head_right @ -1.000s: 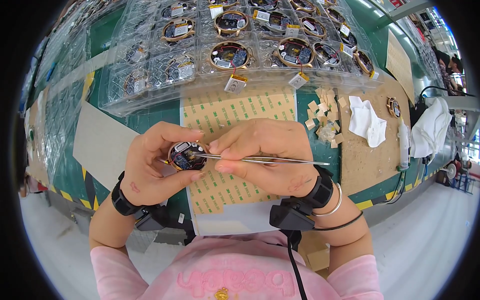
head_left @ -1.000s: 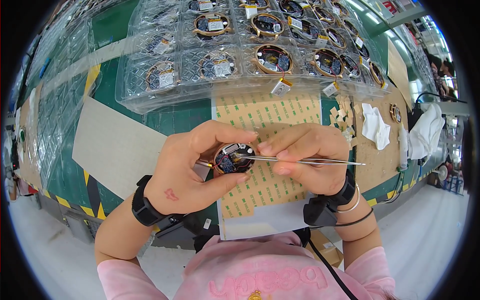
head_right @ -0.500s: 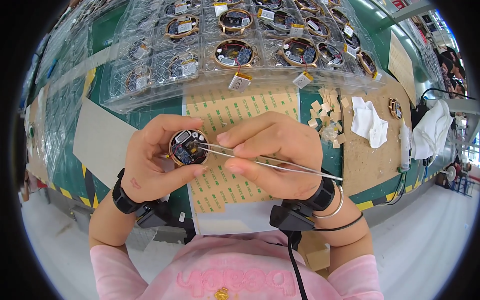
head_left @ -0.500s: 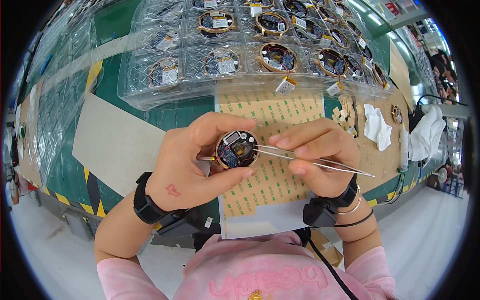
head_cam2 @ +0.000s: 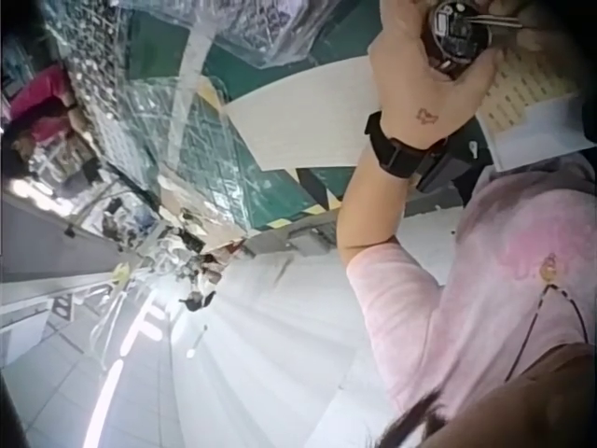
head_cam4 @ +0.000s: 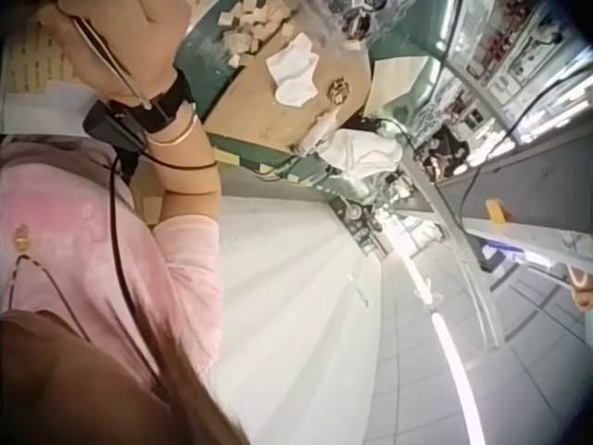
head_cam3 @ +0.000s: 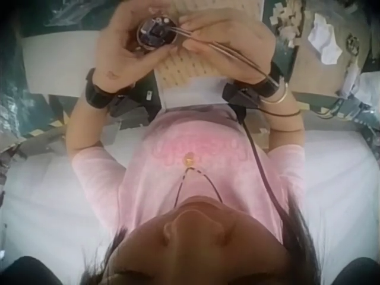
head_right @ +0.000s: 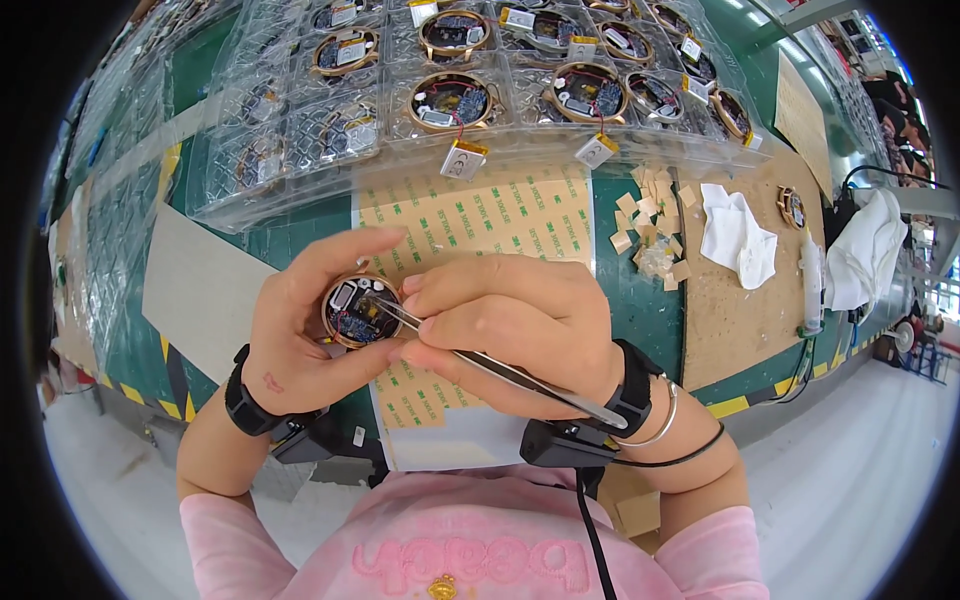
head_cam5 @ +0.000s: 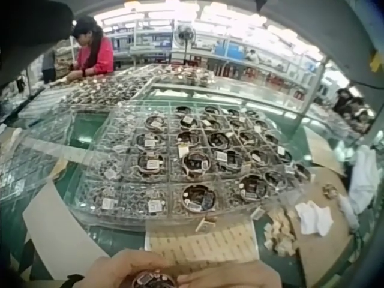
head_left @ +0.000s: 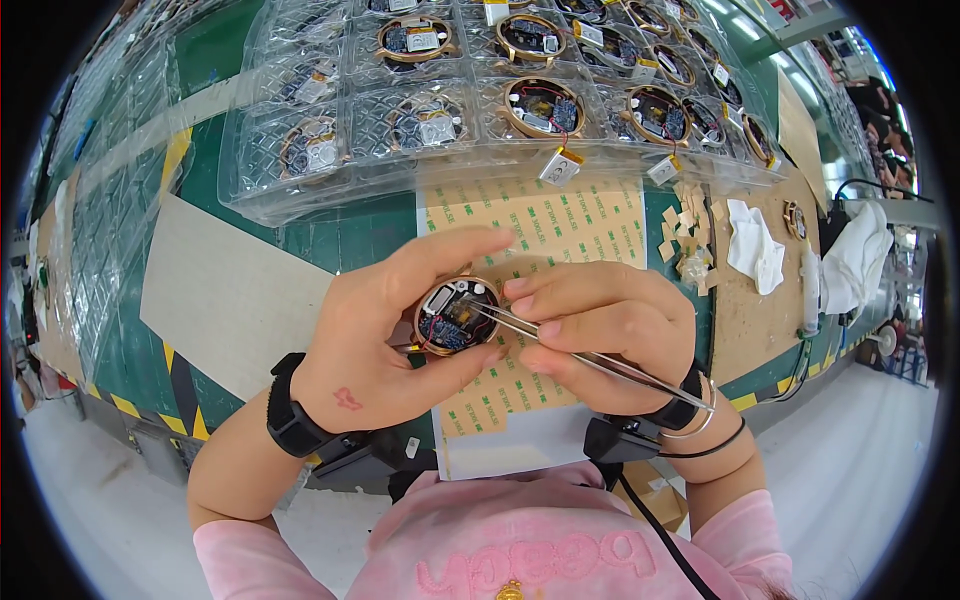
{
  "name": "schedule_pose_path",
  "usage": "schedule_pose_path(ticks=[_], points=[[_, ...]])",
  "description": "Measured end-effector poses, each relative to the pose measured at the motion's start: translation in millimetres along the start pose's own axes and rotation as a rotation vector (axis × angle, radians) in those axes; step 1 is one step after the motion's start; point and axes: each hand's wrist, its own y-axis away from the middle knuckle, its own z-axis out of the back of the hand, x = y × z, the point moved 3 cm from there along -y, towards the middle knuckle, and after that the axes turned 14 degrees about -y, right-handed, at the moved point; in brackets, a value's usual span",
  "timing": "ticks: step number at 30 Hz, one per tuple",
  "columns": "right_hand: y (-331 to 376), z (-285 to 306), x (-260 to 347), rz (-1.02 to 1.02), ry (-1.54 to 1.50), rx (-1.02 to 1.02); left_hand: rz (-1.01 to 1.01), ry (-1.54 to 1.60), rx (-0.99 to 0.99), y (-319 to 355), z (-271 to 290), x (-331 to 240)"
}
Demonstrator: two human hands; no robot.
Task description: The person uses tweezers to peel a small adhesive strip from a sheet, places it onto the internal components of a watch, and then presses a battery into the watch casing.
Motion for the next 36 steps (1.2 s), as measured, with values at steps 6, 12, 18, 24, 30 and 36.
schedule_pose_path(ticks=[6, 12, 18, 24, 30, 36], points=[[-2.5, -2.1, 1.5, 0.048, -0.005, 0.047, -0.013, -0.011, 0.005, 2.7, -0.6, 4.6], [-1.1, -2.8, 1.4, 0.04, 0.03, 0.084, 0.064, -0.074, 0.132, 2.0, 3.3, 0.2], [0.1, -5.5, 2.3, 0.076, 0.09, 0.078, 0.086, -0.056, 0.123, 2.6, 2.7, 0.2], [3.5, -9.1, 8.2, 0.156, 0.28, 0.146, 0.139, -0.013, 0.102, 2.9, 1.4, 2.5], [4.6, -14.4, 9.7, 0.222, 0.337, 0.147, 0.133, -0.034, 0.088, 2.4, 1.1, 4.3], [4.9, -16.7, 11.9, 0.248, 0.351, 0.125, 0.167, 0.003, 0.068, 2.9, 1.5, 3.5]])
